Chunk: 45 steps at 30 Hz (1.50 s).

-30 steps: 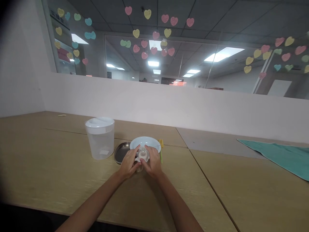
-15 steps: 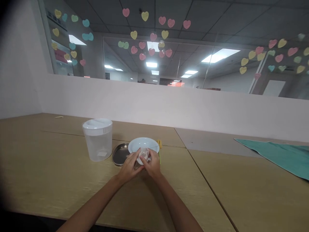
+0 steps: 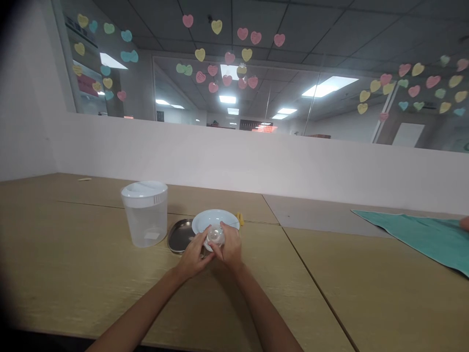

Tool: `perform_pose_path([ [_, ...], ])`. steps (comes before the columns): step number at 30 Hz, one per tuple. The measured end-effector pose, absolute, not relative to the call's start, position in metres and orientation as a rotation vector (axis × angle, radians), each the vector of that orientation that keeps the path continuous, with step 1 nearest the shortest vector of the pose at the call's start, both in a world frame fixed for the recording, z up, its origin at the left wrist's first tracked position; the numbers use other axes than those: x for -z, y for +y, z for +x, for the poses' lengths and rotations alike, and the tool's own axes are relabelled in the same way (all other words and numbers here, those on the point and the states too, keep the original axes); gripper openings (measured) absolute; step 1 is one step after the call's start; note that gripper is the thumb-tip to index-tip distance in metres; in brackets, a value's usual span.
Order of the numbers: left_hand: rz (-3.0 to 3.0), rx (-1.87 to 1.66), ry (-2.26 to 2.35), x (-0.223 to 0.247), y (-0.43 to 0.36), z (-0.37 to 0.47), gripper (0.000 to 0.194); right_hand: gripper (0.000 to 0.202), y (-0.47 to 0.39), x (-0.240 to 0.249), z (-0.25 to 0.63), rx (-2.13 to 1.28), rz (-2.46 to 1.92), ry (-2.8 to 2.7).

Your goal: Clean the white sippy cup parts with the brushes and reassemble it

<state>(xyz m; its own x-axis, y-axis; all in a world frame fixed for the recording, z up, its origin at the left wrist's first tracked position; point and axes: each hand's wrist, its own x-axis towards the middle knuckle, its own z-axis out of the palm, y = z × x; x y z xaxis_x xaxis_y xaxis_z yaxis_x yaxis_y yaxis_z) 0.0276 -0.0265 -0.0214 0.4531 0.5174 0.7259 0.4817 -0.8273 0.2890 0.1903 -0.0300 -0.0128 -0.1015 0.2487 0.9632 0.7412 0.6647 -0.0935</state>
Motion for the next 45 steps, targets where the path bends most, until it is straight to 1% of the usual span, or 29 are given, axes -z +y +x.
perform_pose_path([
  [2, 2.651, -1.361, 0.894, 0.023, -0.025, 0.027, 0.067, 0.054, -0.029, 0.014, 0.190, 0.600, -0.735, -1.653],
  [4, 2.655, -1.382, 0.881, 0.024, -0.024, 0.027, 0.065, 0.048, -0.028, 0.018, 0.190, 0.681, -0.663, -1.657],
  [7, 2.654, -1.388, 0.911, 0.024, -0.024, 0.027, 0.065, 0.041, -0.027, 0.021, 0.188, 0.702, -0.649, -1.605],
  [13, 2.712, -1.377, 0.988, 0.021, -0.028, 0.028, 0.066, 0.039, -0.025, 0.010, 0.194, 0.418, -0.886, -1.269],
  [18, 2.722, -1.357, 0.995, 0.020, -0.029, 0.029, 0.065, 0.043, -0.012, 0.015, 0.207, 0.059, -1.048, -1.439],
  [23, 2.715, -1.337, 1.023, 0.018, -0.031, 0.029, 0.065, 0.048, 0.006, 0.032, 0.215, -0.111, -1.069, -1.427],
  [30, 2.709, -1.342, 0.997, 0.019, -0.030, 0.029, 0.065, 0.037, 0.005, 0.033, 0.217, -0.019, -1.127, -1.581],
  [37, 2.697, -1.328, 1.024, 0.018, -0.031, 0.030, 0.064, 0.033, 0.003, 0.031, 0.222, 0.115, -1.107, -1.737],
  [42, 2.692, -1.349, 1.034, 0.018, -0.031, 0.030, 0.065, 0.031, -0.002, 0.025, 0.222, 0.076, -1.049, -1.675],
  [45, 2.663, -1.370, 1.070, 0.018, -0.031, 0.030, 0.072, 0.029, -0.013, 0.017, 0.213, -0.008, -0.991, -1.622],
])
